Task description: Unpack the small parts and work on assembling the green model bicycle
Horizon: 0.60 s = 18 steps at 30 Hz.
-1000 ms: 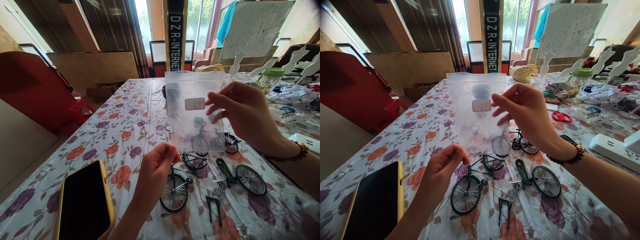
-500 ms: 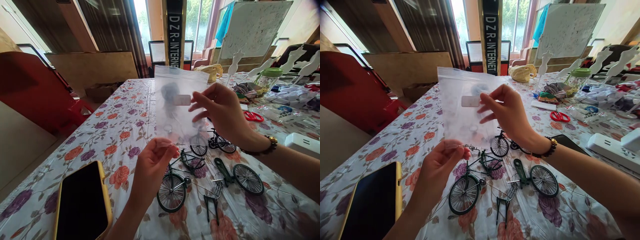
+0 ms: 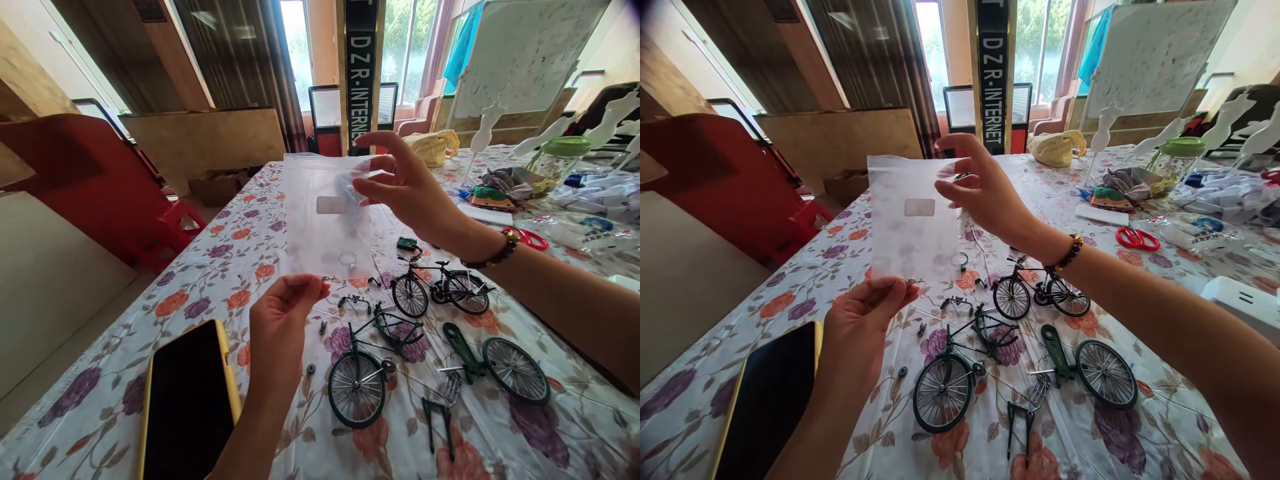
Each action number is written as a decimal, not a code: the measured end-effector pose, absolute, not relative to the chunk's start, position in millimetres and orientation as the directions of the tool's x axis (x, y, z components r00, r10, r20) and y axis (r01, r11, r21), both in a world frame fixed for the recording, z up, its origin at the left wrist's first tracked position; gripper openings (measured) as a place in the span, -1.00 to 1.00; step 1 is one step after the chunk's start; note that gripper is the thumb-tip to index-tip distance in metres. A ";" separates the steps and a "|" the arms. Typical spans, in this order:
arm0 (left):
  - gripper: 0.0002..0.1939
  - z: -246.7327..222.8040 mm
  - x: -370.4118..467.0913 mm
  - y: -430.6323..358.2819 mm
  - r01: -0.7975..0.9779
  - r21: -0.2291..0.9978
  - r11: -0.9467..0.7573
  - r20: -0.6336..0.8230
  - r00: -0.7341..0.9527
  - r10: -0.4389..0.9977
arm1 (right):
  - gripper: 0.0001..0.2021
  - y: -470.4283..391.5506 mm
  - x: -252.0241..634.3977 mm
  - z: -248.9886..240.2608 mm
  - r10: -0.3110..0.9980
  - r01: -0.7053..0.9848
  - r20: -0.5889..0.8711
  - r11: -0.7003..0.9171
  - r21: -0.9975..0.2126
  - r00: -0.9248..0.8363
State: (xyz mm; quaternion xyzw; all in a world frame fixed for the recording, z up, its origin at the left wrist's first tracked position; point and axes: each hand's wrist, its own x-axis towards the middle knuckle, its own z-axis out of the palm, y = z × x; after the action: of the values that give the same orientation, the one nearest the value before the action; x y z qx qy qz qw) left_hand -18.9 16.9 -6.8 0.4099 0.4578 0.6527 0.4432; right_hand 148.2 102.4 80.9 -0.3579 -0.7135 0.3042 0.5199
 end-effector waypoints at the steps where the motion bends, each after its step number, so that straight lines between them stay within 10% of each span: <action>1: -0.87 -6.9 -19.8 16.8 -0.168 0.969 -0.183 0.134 -0.266 0.955 | -0.66 105.4 148.6 81.7 0.819 0.236 0.514 0.568 -0.788 -0.255; 10: -0.82 -7.9 -23.8 17.7 -0.001 0.997 -0.076 0.074 -0.226 0.971 | -0.71 121.8 157.1 74.4 0.697 0.654 0.641 0.653 -0.383 -0.321; 18: -0.83 -3.9 -18.2 14.4 -0.203 0.977 0.066 -0.101 -0.166 0.981 | -0.85 120.9 169.2 67.9 0.656 0.617 0.651 0.705 -0.349 -0.382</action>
State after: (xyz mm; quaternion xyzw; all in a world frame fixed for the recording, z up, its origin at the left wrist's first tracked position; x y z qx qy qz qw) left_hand -18.2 14.4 -3.9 0.3805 0.5109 0.5675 0.5217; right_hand 169.2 120.9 67.9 -0.3832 -0.8309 0.0244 0.4028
